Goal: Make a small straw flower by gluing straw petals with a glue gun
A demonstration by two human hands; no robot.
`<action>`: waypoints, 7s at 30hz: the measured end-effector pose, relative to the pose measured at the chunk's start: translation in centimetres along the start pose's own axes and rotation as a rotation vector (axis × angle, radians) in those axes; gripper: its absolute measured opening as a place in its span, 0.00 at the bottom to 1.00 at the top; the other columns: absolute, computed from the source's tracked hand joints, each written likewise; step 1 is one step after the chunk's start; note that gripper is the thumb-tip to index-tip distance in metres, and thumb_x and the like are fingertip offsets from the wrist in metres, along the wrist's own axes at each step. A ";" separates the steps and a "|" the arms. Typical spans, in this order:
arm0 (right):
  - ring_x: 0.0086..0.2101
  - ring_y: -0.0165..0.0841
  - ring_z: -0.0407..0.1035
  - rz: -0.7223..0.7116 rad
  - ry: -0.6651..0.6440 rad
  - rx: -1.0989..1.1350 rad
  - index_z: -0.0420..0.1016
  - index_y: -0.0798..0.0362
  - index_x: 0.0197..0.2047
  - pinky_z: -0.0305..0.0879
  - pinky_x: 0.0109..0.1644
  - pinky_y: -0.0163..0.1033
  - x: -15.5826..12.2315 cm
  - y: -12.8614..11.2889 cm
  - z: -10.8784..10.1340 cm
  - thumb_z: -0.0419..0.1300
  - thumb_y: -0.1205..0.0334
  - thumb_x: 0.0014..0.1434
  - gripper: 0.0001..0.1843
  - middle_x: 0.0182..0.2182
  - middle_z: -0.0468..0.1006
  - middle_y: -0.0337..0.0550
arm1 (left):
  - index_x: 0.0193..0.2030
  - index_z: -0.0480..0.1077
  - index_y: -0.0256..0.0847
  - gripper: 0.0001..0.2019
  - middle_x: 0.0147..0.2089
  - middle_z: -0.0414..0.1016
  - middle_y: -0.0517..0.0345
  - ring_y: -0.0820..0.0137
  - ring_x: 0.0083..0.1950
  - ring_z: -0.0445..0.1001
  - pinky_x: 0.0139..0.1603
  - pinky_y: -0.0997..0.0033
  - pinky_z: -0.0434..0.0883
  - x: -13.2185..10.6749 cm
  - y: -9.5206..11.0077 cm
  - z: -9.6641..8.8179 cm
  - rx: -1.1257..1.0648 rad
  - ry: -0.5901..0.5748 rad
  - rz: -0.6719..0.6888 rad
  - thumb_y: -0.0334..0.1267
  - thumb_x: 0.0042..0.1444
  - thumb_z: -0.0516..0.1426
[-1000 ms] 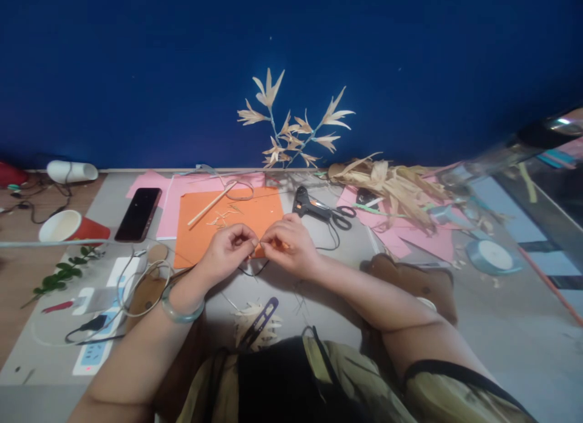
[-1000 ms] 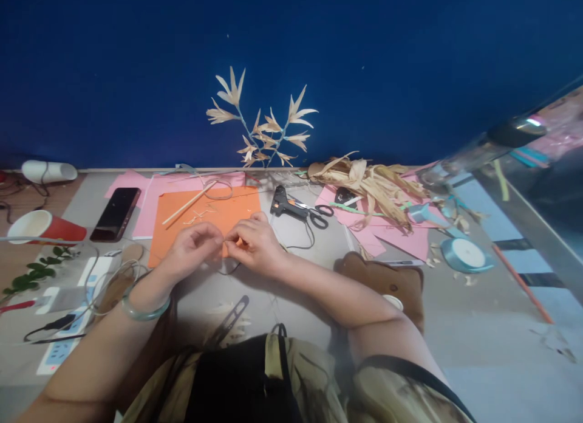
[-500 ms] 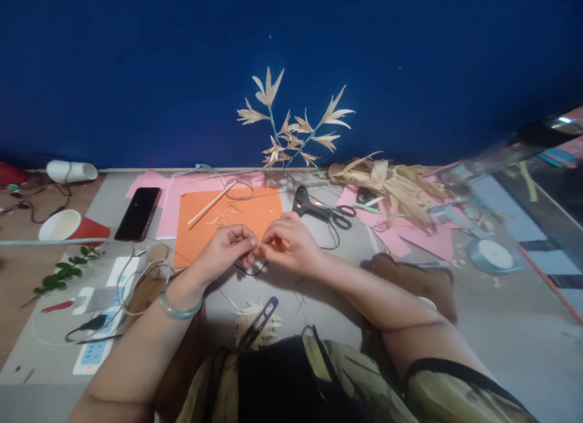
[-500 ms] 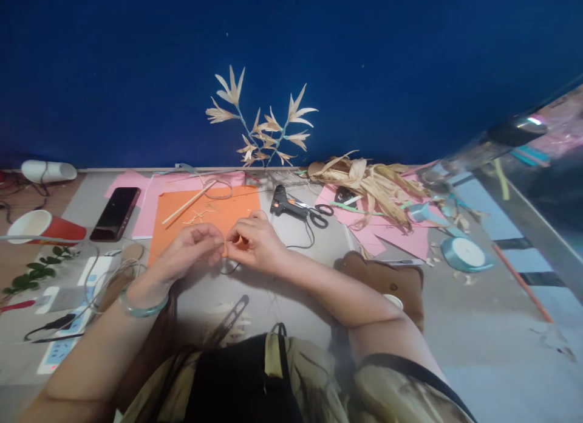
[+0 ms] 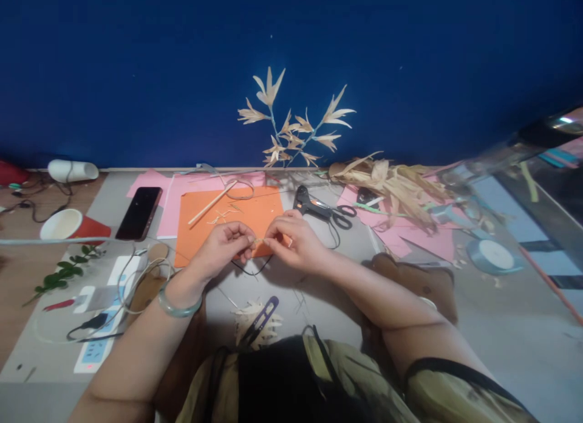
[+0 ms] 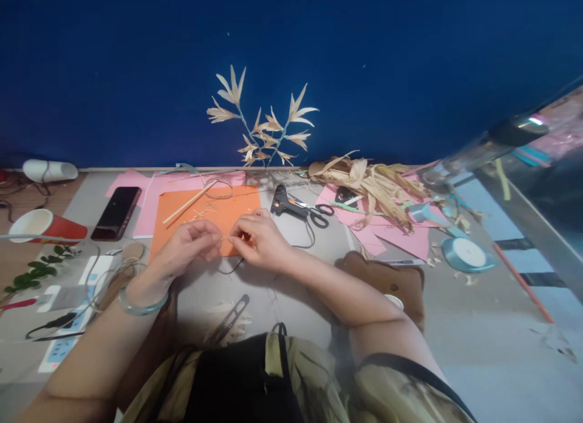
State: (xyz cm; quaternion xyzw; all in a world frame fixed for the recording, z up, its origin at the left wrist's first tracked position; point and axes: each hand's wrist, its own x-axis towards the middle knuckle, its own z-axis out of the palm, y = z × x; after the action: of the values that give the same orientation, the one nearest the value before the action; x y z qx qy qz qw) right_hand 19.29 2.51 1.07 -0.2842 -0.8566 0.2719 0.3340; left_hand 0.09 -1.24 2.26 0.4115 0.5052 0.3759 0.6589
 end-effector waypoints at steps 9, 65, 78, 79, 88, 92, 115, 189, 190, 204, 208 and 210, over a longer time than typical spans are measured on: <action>0.29 0.30 0.70 0.034 0.061 0.031 0.72 0.53 0.35 0.57 0.44 0.40 -0.1 0.0 0.3 0.66 0.59 0.53 0.09 0.29 0.79 0.39 | 0.34 0.66 0.37 0.17 0.23 0.74 0.62 0.75 0.21 0.73 0.24 0.77 0.72 -0.1 0.1 0.0 0.007 0.063 0.042 0.41 0.42 0.68; 0.27 0.30 0.66 -0.124 -0.070 -0.122 0.69 0.53 0.33 0.53 0.50 0.44 -0.1 0.3 -0.1 0.54 0.68 0.59 0.04 0.25 0.74 0.37 | 0.27 0.72 0.35 0.11 0.18 0.67 0.62 0.77 0.19 0.65 0.21 0.78 0.62 0.1 -0.1 0.1 0.314 0.015 0.007 0.42 0.48 0.60; 0.27 0.30 0.66 -0.101 -0.083 -0.084 0.69 0.53 0.32 0.54 0.49 0.45 -0.3 0.3 0.3 0.54 0.67 0.59 0.05 0.25 0.75 0.39 | 0.29 0.72 0.34 0.11 0.25 0.72 0.56 0.73 0.27 0.69 0.27 0.76 0.65 0.3 -0.7 -0.4 0.424 -0.069 0.144 0.42 0.52 0.58; 0.27 0.30 0.66 -0.097 -0.087 -0.079 0.69 0.53 0.32 0.54 0.50 0.45 -0.3 0.3 0.3 0.54 0.67 0.59 0.05 0.25 0.75 0.38 | 0.29 0.72 0.35 0.11 0.25 0.72 0.57 0.74 0.27 0.68 0.27 0.76 0.64 0.3 -0.8 -0.4 0.435 -0.074 0.141 0.42 0.52 0.57; 0.26 0.30 0.65 -0.084 -0.116 -0.081 0.69 0.53 0.31 0.53 0.50 0.44 -0.1 0.2 0.1 0.54 0.68 0.57 0.05 0.23 0.73 0.37 | 0.32 0.72 0.35 0.10 0.26 0.72 0.58 0.73 0.28 0.69 0.29 0.76 0.64 0.0 -0.7 -0.6 0.542 -0.085 0.147 0.38 0.55 0.53; 0.25 0.29 0.64 -0.080 -0.094 -0.083 0.68 0.53 0.30 0.53 0.49 0.44 -0.1 0.2 0.0 0.54 0.69 0.57 0.05 0.22 0.72 0.36 | 0.35 0.74 0.35 0.12 0.27 0.74 0.57 0.73 0.28 0.70 0.29 0.75 0.65 0.0 -0.5 -0.7 0.544 -0.060 0.133 0.39 0.56 0.52; 0.25 0.29 0.65 -0.040 -0.099 -0.042 0.70 0.53 0.30 0.54 0.49 0.44 -0.3 0.1 0.3 0.55 0.68 0.57 0.05 0.22 0.72 0.36 | 0.31 0.74 0.35 0.10 0.29 0.76 0.53 0.70 0.32 0.71 0.32 0.74 0.66 0.1 -0.6 -0.5 0.506 -0.082 0.168 0.40 0.53 0.57; 0.33 0.32 0.74 0.114 0.112 0.109 0.76 0.53 0.41 0.64 0.45 0.41 -0.7 -0.4 2.2 0.58 0.70 0.56 0.10 0.35 0.82 0.43 | 0.29 0.75 0.35 0.13 0.22 0.72 0.61 0.76 0.22 0.69 0.25 0.77 0.67 0.6 -0.9 -0.2 0.069 0.237 0.144 0.44 0.44 0.66; 0.33 0.32 0.74 0.119 0.128 0.099 0.76 0.53 0.39 0.64 0.45 0.42 -0.6 -0.4 2.0 0.59 0.69 0.57 0.07 0.34 0.82 0.43 | 0.29 0.74 0.35 0.13 0.22 0.72 0.61 0.76 0.22 0.69 0.25 0.77 0.68 0.6 -0.8 -0.2 0.032 0.215 0.125 0.45 0.44 0.66; 0.34 0.31 0.73 0.135 0.087 0.429 0.78 0.53 0.35 0.68 0.40 0.37 0.2 0.0 0.8 0.63 0.62 0.58 0.04 0.31 0.78 0.43 | 0.29 0.73 0.33 0.17 0.20 0.72 0.59 0.77 0.19 0.68 0.21 0.78 0.67 0.4 -0.7 -0.4 -0.058 -0.117 -0.095 0.47 0.44 0.66; 0.31 0.30 0.72 0.169 0.055 0.429 0.76 0.54 0.32 0.67 0.39 0.37 0.2 -0.1 0.6 0.63 0.60 0.58 0.06 0.29 0.78 0.41 | 0.29 0.73 0.33 0.18 0.21 0.72 0.58 0.76 0.20 0.69 0.22 0.77 0.68 0.4 -0.7 -0.5 -0.002 -0.162 -0.078 0.49 0.46 0.65; 0.31 0.29 0.71 0.182 0.042 0.427 0.75 0.54 0.32 0.67 0.38 0.36 0.2 -0.1 0.6 0.62 0.60 0.59 0.07 0.29 0.78 0.41 | 0.30 0.73 0.33 0.19 0.22 0.73 0.57 0.76 0.20 0.70 0.23 0.76 0.68 0.4 -0.8 -0.6 0.034 -0.150 -0.062 0.51 0.48 0.63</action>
State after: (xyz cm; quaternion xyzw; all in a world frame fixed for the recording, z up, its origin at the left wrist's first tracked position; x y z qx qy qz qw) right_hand 18.69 2.44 0.83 -0.2889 -0.7433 0.4700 0.3784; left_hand -0.36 -1.08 1.28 0.4339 0.4733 0.3147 0.6991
